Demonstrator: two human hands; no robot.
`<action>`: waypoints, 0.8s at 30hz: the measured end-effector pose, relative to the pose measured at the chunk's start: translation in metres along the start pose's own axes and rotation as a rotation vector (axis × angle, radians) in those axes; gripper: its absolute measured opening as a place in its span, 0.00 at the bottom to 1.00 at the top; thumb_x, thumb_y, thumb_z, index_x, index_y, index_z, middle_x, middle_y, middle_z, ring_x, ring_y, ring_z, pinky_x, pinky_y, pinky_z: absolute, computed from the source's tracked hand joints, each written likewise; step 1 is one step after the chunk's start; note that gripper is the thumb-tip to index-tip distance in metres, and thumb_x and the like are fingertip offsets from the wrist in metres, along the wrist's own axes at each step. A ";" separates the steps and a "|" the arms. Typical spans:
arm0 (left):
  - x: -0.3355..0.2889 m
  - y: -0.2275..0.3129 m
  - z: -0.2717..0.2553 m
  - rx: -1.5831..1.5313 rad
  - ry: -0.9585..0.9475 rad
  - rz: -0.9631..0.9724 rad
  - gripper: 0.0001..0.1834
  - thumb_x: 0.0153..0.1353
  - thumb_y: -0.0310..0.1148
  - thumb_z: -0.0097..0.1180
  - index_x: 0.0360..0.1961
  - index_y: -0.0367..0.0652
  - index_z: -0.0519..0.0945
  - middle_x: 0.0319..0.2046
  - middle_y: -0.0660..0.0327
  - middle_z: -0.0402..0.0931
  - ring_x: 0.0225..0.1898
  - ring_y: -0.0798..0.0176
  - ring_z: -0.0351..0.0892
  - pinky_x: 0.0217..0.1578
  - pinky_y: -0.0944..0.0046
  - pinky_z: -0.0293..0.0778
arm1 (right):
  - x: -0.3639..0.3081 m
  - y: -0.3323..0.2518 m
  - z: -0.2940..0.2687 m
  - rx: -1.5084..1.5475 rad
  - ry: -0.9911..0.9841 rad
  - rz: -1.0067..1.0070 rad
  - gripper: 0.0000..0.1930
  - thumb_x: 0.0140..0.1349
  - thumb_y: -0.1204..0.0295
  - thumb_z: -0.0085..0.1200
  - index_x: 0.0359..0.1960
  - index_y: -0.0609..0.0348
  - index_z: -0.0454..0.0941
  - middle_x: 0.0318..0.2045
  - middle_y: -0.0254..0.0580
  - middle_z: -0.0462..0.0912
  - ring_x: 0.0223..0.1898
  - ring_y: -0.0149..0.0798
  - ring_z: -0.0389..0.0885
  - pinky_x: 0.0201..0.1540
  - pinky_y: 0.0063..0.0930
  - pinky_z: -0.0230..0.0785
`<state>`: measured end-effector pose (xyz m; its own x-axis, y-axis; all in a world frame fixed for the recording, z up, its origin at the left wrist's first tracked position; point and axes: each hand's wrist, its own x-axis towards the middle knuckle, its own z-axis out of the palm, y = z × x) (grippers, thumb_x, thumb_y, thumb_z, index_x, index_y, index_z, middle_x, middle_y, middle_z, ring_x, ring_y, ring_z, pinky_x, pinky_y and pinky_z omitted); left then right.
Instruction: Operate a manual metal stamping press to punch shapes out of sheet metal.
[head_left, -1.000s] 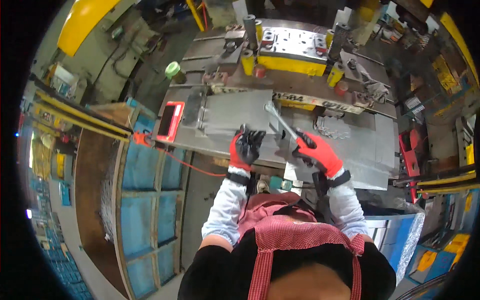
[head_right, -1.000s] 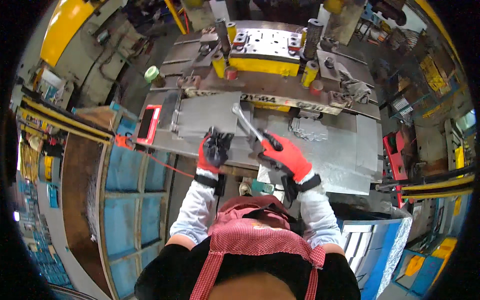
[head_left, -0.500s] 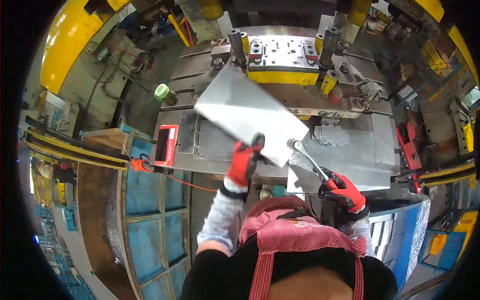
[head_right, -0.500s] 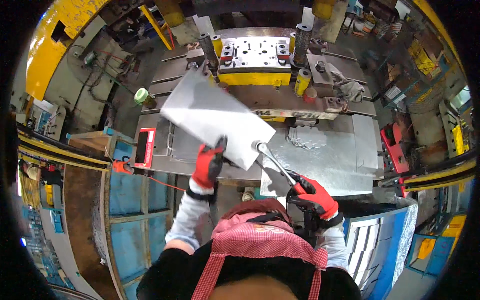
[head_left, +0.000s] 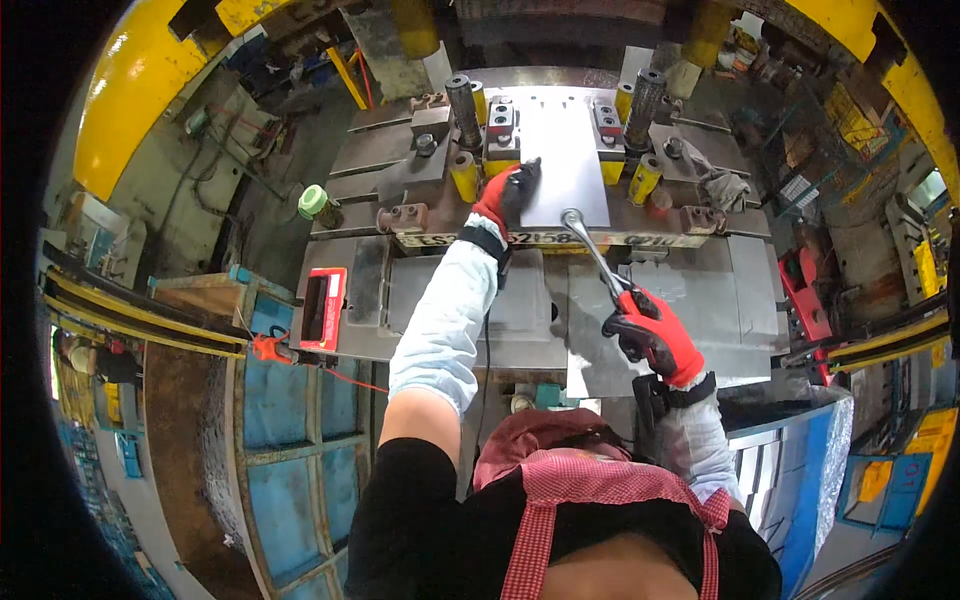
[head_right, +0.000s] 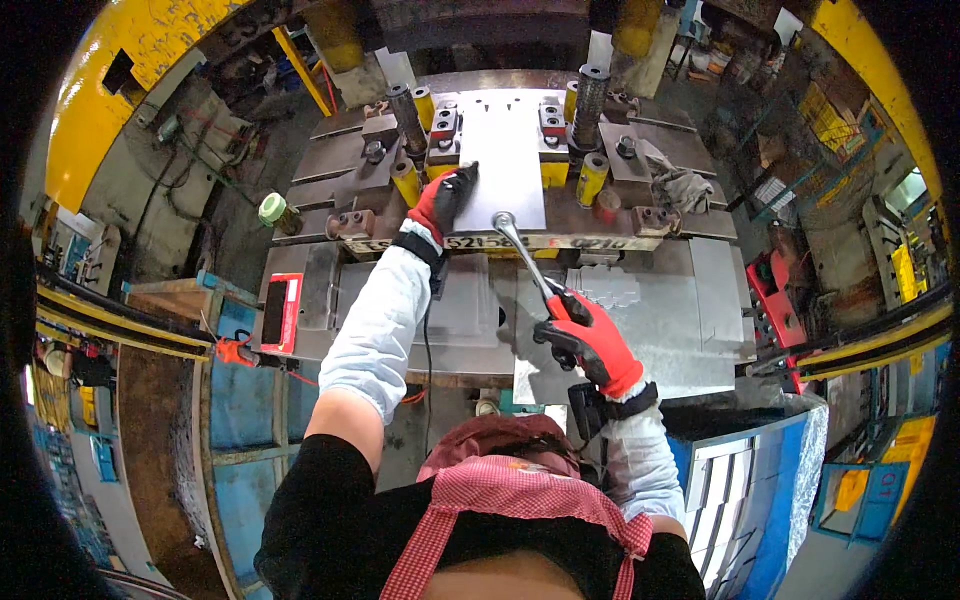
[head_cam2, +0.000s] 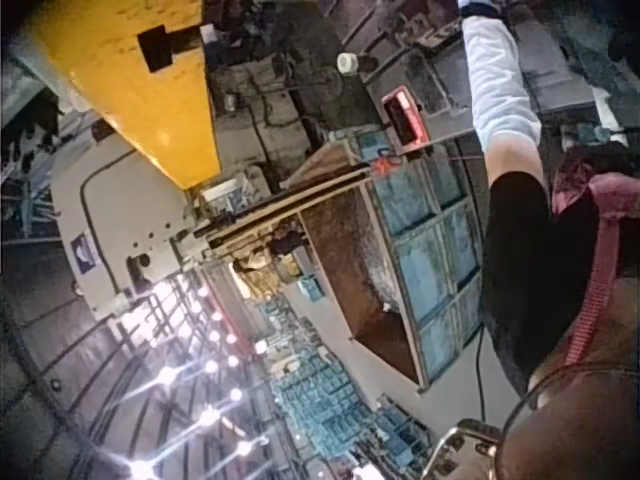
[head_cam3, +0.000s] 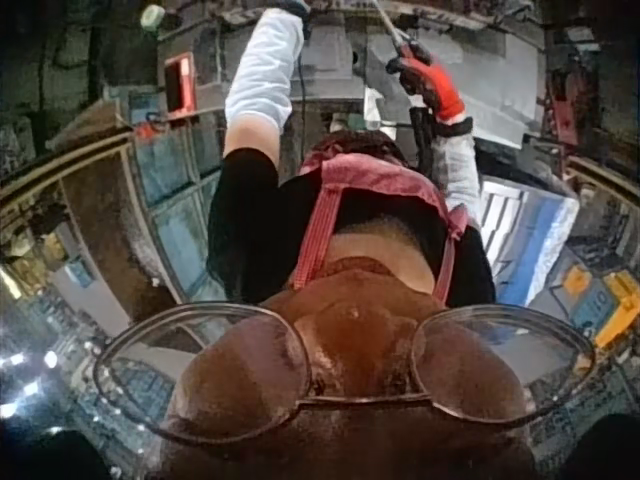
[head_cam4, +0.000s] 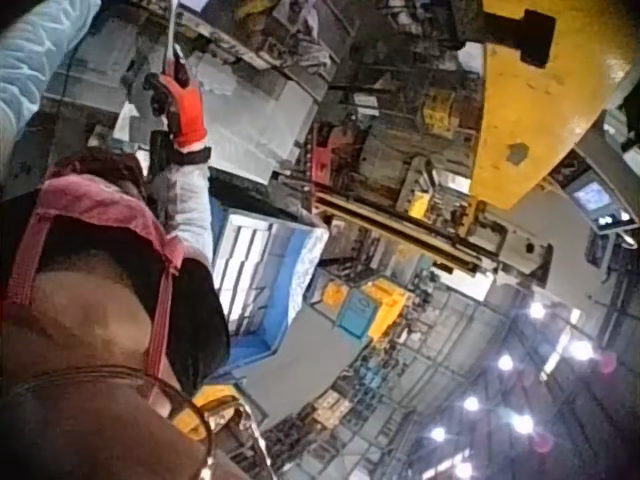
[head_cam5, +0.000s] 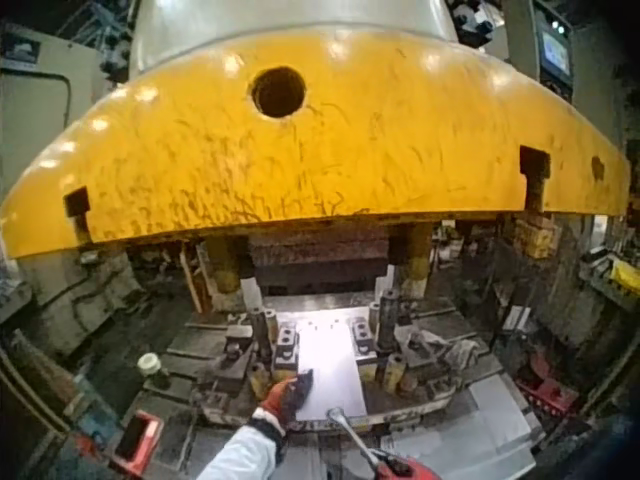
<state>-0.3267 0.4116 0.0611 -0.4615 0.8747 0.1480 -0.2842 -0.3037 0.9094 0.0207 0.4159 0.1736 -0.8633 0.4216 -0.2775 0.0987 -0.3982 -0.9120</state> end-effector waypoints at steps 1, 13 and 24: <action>-0.005 0.002 -0.013 0.090 0.009 0.040 0.20 0.62 0.39 0.42 0.52 0.40 0.68 0.46 0.59 0.71 0.43 0.67 0.72 0.46 0.68 0.68 | 0.003 -0.004 0.008 -0.069 -0.005 0.013 0.10 0.51 0.73 0.53 0.33 0.56 0.67 0.19 0.28 0.67 0.15 0.21 0.63 0.16 0.16 0.54; -0.087 0.008 0.120 -0.784 0.174 -0.021 0.16 0.62 0.39 0.41 0.36 0.33 0.71 0.28 0.57 0.74 0.31 0.54 0.77 0.43 0.49 0.74 | 0.008 -0.009 -0.009 -0.237 0.015 -0.009 0.10 0.50 0.72 0.52 0.35 0.57 0.69 0.18 0.30 0.71 0.13 0.21 0.62 0.14 0.16 0.52; -0.066 -0.003 0.136 -0.717 0.409 -0.075 0.25 0.61 0.42 0.41 0.48 0.29 0.56 0.37 0.28 0.68 0.34 0.34 0.74 0.34 0.49 0.77 | -0.073 0.043 -0.090 0.015 0.377 0.010 0.11 0.53 0.69 0.50 0.39 0.55 0.69 0.19 0.32 0.73 0.10 0.21 0.61 0.12 0.14 0.51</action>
<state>-0.1807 0.4058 0.1017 -0.6500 0.7377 -0.1824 -0.7294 -0.5382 0.4223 0.1320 0.4409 0.1273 -0.6195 0.6864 -0.3810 0.0965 -0.4150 -0.9047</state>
